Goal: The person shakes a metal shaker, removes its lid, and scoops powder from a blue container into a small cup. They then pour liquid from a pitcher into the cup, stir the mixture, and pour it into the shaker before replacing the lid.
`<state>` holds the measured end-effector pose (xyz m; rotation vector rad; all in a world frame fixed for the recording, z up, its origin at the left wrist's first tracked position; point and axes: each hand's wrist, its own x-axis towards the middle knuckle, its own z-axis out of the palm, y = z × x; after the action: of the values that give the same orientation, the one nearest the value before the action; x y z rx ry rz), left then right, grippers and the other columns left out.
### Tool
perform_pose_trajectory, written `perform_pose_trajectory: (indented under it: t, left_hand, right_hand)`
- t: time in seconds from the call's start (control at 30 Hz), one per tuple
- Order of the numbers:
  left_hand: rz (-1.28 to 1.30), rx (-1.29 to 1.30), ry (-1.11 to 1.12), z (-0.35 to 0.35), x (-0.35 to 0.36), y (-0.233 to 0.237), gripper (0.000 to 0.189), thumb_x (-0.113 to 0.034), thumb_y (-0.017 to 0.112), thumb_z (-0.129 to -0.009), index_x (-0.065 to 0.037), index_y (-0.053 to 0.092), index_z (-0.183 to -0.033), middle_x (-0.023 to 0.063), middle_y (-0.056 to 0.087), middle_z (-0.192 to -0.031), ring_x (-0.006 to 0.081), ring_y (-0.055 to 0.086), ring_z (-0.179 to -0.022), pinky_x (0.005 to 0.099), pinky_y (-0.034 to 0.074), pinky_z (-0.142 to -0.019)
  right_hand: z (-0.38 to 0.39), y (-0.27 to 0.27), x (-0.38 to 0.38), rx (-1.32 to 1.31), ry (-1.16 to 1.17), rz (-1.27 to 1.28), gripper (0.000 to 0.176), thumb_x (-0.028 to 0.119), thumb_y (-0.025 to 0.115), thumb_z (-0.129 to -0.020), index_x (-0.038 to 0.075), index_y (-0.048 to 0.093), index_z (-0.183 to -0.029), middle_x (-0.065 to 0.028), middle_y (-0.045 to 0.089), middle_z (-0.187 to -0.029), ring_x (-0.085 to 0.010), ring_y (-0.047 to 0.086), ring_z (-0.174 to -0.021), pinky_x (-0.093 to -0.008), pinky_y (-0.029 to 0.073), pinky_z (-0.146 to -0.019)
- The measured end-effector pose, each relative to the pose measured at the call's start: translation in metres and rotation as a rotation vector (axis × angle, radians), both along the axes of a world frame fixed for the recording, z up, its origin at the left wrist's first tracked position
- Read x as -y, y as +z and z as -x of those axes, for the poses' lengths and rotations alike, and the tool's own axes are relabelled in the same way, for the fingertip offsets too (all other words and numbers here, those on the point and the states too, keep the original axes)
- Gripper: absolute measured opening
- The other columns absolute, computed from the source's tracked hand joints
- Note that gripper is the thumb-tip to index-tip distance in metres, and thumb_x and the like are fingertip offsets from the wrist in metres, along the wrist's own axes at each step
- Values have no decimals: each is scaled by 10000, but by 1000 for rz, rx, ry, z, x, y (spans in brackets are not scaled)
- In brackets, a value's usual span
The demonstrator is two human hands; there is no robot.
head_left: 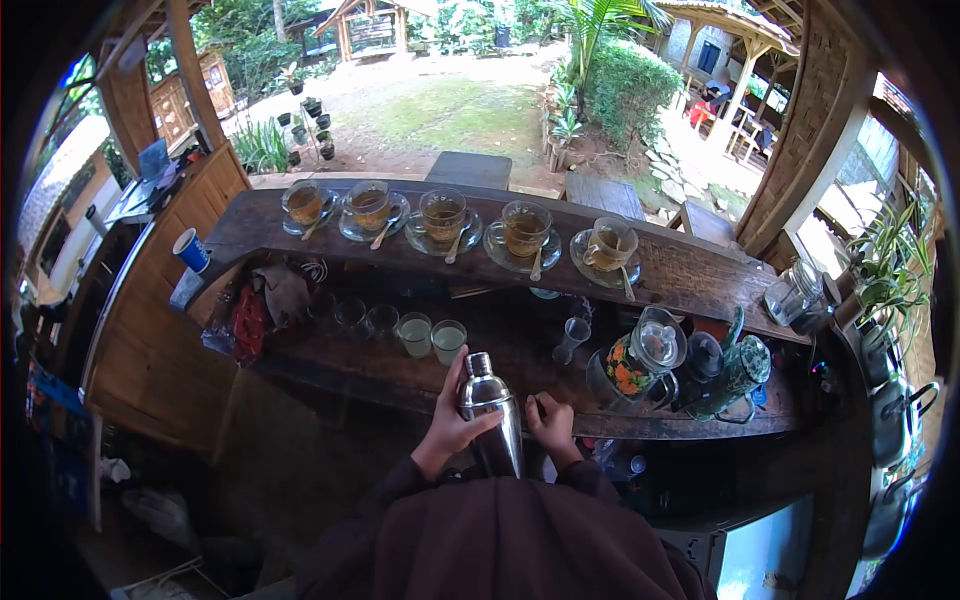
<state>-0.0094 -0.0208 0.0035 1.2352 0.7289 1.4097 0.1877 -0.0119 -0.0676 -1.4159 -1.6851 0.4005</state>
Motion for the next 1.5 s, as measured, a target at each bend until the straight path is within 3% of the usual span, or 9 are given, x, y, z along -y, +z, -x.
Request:
perform_pose_trajectory:
  t: [0.1,0.23,0.3,0.57,0.73,0.97,1.17,1.33,1.5]
  left_hand:
    - [87,134,-4,14,-8,15,1041,-25,738,-660,-116,98,-1476,96,494,-1199,170,566,-992,335,484,-853]
    - [-34,148,86,34,-16,49,1023,-18,695,-684,-122,57,-1476,113,545,-1104,193,594,-952,343,491,-850]
    - [-25,127,65,31,-13,43,1024,-19,698,-681,-121,61,-1476,107,543,-1109,188,588,-959,343,489,-854]
    - [138,136,-20,9,1,-3,1025,-26,733,-678,-100,92,-1475,106,431,-1281,172,533,-1039,325,463,-880]
    - [6,176,112,30,-13,39,1012,17,691,-692,-125,65,-1475,80,545,-1077,171,584,-950,331,491,-845]
    - [1,42,-14,-2,-4,1,1044,-9,735,-669,-116,82,-1477,80,515,-1144,155,552,-991,329,470,-858]
    - [-61,137,134,33,-27,52,1016,4,686,-701,-133,39,-1472,122,547,-1096,234,602,-985,381,507,-853]
    - [19,120,6,10,-18,22,1005,-6,702,-698,-127,77,-1476,88,548,-1083,165,581,-949,336,484,-842]
    - [40,73,-28,-3,-20,21,1014,-14,717,-696,-119,77,-1475,100,524,-1138,181,572,-993,347,483,-859]
  right_hand:
    - [0,0,2,-24,5,17,207,169,601,-846,23,599,-700,-156,524,-515,-269,534,-421,-343,391,-432]
    - [2,0,1,-35,-12,27,211,189,609,-839,42,592,-689,-148,523,-502,-289,549,-434,-367,413,-435]
    - [3,0,1,-28,-24,19,216,208,617,-831,62,582,-675,-142,517,-485,-315,559,-445,-395,432,-437]
    - [2,2,2,-7,-16,5,210,180,607,-843,27,602,-699,-150,529,-516,-280,557,-441,-348,401,-435]
    - [1,-2,0,-13,-10,-1,204,174,606,-842,30,602,-698,-152,526,-513,-280,552,-435,-349,401,-433]
    - [2,-5,0,-11,-32,-25,201,184,608,-839,32,606,-708,-152,516,-506,-282,537,-425,-351,392,-429]
    - [3,5,3,-24,-21,5,206,191,608,-839,30,605,-711,-156,520,-512,-291,540,-429,-358,396,-433]
    - [2,3,2,-21,-27,-6,206,191,612,-836,30,602,-706,-156,521,-513,-301,540,-433,-360,394,-429]
    - [2,4,3,-16,-30,-8,200,173,614,-833,31,591,-694,-158,521,-514,-306,540,-434,-364,391,-425]
